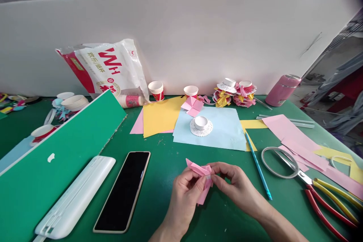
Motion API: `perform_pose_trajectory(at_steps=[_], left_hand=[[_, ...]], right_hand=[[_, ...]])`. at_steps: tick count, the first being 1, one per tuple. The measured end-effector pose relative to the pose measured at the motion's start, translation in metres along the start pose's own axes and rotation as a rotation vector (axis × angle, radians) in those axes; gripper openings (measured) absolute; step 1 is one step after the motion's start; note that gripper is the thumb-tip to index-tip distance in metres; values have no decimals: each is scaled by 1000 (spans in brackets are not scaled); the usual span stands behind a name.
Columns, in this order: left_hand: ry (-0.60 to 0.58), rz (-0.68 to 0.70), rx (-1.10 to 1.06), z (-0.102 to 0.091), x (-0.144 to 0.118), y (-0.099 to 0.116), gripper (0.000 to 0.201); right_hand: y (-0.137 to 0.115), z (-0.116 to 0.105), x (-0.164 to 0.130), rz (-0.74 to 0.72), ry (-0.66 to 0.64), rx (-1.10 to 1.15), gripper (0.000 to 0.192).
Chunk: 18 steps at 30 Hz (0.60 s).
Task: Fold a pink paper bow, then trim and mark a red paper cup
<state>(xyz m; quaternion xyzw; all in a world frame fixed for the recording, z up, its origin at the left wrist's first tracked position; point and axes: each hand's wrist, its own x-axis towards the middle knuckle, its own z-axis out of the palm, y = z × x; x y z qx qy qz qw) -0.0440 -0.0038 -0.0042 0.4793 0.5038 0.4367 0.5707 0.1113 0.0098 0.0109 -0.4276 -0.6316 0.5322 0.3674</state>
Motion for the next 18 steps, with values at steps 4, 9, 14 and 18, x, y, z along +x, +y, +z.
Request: perform_pose_trajectory(at_steps=[4, 9, 14, 18], left_hand=[[-4, 53, 75, 1, -1, 2, 18], [-21, 65, 75, 2, -1, 0, 16], [-26, 50, 64, 2, 0, 1, 17], [-25, 57, 79, 2, 0, 2, 17]], right_hand=[[1, 2, 0, 16, 27, -25, 10], [0, -2, 1, 33, 8, -43, 11], [0, -5, 1, 34, -37, 9, 13], [0, -4, 2, 23, -15, -8, 12]])
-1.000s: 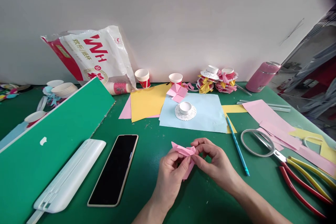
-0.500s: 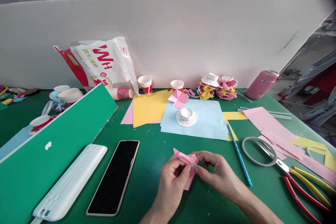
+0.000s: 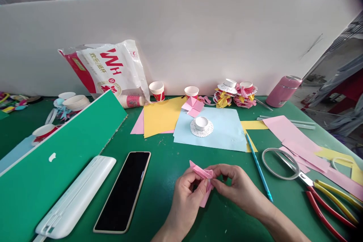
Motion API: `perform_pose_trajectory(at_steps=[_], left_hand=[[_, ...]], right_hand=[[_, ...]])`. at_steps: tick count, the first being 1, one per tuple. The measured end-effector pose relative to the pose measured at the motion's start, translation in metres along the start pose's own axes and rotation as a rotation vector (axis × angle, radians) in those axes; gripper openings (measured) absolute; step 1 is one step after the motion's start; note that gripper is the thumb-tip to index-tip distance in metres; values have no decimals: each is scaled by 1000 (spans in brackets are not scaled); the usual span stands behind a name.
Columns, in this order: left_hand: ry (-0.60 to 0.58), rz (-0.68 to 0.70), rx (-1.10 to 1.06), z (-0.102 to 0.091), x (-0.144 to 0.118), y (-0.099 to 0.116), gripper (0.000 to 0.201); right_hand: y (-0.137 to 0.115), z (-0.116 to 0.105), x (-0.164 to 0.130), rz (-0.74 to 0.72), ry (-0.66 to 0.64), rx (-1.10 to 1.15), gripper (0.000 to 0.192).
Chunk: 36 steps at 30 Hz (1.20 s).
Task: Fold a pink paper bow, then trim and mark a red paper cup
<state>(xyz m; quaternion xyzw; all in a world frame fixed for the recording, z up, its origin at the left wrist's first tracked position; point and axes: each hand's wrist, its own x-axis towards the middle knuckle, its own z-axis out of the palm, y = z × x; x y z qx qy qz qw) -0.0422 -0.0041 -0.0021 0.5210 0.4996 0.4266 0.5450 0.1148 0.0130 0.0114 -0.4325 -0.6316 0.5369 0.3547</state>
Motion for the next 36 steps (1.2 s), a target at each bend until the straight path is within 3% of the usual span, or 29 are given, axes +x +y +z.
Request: perform_pose_trajectory(at_steps=[5, 11, 16, 21, 26, 32, 36], left_hand=[[1, 6, 22, 0, -1, 0, 18], [-2, 11, 23, 0, -1, -1, 18], [-3, 1, 25, -1, -1, -2, 18], [-6, -3, 3, -1, -1, 0, 18], [1, -18, 7, -1, -2, 1, 19], [14, -6, -2, 1, -1, 2, 16], [12, -24, -17, 1, -1, 4, 18]], right_hand=[[-1, -2, 0, 19, -67, 23, 17], [1, -1, 0, 12, -17, 2, 13], [1, -3, 0, 34, -92, 30, 18], [3, -1, 0, 8, -21, 15, 15], [1, -3, 0, 16, -90, 25, 18], [3, -2, -1, -5, -7, -11, 14], [1, -3, -1, 1, -54, 12, 17]])
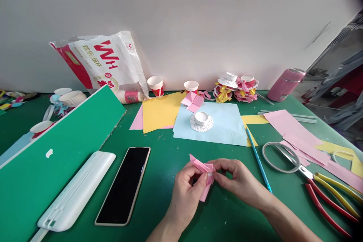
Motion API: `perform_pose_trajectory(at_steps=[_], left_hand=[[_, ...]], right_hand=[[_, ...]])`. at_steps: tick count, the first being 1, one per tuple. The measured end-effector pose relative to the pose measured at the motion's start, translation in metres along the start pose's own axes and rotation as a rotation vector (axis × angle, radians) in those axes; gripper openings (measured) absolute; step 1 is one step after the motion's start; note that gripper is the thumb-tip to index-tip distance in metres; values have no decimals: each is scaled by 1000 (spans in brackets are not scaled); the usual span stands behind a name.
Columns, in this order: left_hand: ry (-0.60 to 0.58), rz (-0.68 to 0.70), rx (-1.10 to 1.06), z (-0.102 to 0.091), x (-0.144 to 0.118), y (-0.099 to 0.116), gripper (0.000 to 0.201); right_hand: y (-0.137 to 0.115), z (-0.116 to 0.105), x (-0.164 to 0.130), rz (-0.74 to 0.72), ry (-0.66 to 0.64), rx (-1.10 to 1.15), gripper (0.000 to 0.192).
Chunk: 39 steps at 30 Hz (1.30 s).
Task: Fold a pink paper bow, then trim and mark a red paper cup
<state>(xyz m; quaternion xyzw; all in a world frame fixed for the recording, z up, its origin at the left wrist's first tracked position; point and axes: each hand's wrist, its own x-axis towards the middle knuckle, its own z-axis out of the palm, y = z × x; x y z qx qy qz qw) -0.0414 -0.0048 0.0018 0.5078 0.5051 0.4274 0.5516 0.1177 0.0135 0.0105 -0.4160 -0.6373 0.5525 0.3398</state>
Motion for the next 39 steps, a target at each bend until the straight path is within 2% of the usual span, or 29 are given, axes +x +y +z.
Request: perform_pose_trajectory(at_steps=[3, 7, 13, 18, 23, 28, 34, 39], left_hand=[[-13, -17, -11, 0, 0, 1, 18], [-25, -6, -30, 0, -1, -1, 17], [-16, -15, 0, -1, 0, -1, 18], [-28, 0, -38, 0, -1, -2, 16], [-13, 6, -19, 1, 0, -2, 15], [-21, 8, -36, 1, 0, -1, 16], [-18, 4, -7, 0, 0, -2, 17], [-31, 22, -57, 0, 0, -2, 15]], right_hand=[[-1, 0, 1, 16, -11, 10, 18], [1, 2, 1, 2, 57, -9, 14], [0, 0, 1, 22, 10, 9, 17], [1, 2, 0, 6, 60, -1, 13], [0, 0, 1, 24, -6, 7, 16], [2, 1, 1, 1, 39, -11, 13], [1, 1, 0, 19, -5, 1, 16], [3, 4, 1, 6, 56, -12, 13]])
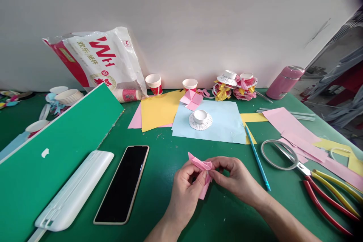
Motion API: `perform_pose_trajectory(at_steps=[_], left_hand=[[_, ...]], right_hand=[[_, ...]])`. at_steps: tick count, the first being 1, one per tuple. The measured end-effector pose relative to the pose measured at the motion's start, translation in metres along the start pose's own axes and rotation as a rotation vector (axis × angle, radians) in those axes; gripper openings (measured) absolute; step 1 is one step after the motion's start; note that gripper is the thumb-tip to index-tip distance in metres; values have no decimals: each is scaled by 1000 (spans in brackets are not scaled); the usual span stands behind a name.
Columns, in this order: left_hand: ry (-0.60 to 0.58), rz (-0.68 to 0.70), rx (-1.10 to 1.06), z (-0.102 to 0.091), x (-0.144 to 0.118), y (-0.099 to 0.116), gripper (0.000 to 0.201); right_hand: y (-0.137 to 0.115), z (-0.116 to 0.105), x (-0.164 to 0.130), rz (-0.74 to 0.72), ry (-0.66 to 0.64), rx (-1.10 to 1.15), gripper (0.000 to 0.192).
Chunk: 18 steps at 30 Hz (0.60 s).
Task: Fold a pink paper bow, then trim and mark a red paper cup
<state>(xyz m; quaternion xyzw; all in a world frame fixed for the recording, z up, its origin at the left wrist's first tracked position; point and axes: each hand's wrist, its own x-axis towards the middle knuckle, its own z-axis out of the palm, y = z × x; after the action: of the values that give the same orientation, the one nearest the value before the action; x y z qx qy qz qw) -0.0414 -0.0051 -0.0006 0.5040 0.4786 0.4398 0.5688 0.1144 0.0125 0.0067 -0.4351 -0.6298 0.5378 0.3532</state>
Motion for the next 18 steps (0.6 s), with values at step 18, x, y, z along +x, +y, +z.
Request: perform_pose_trajectory(at_steps=[18], left_hand=[[15, -26, 34, 0, 1, 0, 17]], right_hand=[[0, -2, 0, 32, -59, 32, 16]])
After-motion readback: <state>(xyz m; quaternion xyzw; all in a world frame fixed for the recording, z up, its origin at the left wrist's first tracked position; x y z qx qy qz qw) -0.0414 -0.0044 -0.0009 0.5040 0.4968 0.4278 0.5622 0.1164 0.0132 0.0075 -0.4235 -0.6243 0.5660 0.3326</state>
